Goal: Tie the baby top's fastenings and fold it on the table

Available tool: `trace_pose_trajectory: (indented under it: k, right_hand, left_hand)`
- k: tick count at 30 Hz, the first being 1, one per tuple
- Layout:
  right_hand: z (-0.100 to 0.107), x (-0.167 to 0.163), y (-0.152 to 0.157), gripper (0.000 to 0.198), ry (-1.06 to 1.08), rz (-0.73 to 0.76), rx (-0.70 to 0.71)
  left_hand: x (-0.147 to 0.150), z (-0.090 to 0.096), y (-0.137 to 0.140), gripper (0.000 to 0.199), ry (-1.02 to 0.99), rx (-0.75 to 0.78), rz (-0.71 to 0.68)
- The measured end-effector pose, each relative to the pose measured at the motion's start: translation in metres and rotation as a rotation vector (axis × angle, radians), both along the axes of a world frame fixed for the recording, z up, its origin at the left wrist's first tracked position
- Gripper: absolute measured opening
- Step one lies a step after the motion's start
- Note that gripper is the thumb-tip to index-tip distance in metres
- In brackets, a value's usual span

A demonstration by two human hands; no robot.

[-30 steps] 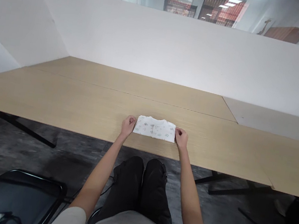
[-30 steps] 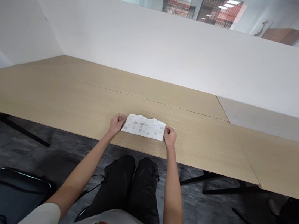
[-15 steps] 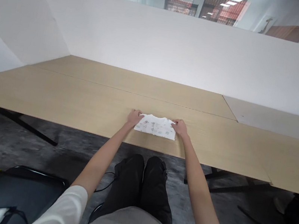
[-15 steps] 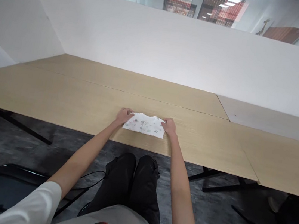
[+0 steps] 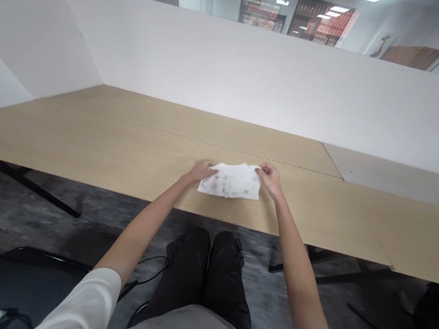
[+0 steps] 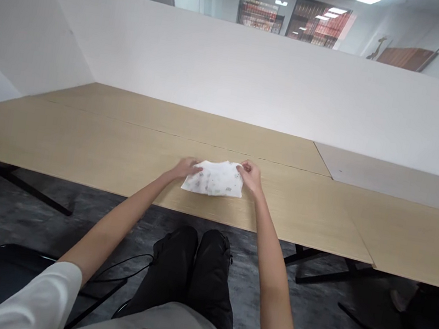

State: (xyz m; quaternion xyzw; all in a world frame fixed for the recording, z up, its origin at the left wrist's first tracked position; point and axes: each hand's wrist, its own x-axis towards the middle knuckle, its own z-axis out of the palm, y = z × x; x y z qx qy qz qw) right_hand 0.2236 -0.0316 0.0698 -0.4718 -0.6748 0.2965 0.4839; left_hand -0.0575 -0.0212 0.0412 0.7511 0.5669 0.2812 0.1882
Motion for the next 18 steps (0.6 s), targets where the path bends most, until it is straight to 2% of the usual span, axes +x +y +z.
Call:
trace_pose_trajectory:
  k: [3,7,9,11,13,14,16,18]
  right_hand:
    - [0.040,0.011,-0.011,0.030,0.126,-0.016,0.121]
    - [0.099,0.031,-0.033,0.034,0.116,-0.049,0.357]
    - [0.123,0.041,-0.042,0.032,0.095,-0.052,0.411]
    - [0.135,0.050,-0.045,0.030,0.063,-0.035,0.408]
    - [0.133,0.058,-0.038,0.030,-0.003,-0.018,0.360]
    - [0.127,0.061,-0.031,0.031,-0.059,-0.017,0.320]
    - [0.106,0.066,-0.014,0.035,-0.223,-0.037,0.198]
    - [0.078,0.066,0.006,0.041,-0.445,-0.088,0.018]
  left_hand:
    - [-0.007,0.039,-0.005,0.026,-0.231,0.190,0.048]
    - [-0.015,0.109,-0.022,0.026,-0.240,0.430,0.013]
    - [-0.020,0.138,-0.030,0.026,-0.254,0.519,0.004]
    - [-0.024,0.158,-0.033,0.025,-0.232,0.550,-0.011]
    - [-0.026,0.163,-0.028,0.026,-0.149,0.526,-0.047]
    - [-0.026,0.160,-0.023,0.026,-0.086,0.500,-0.072]
    - [-0.024,0.141,-0.010,0.029,0.058,0.427,-0.128]
    - [-0.017,0.110,0.005,0.030,0.195,0.329,-0.162]
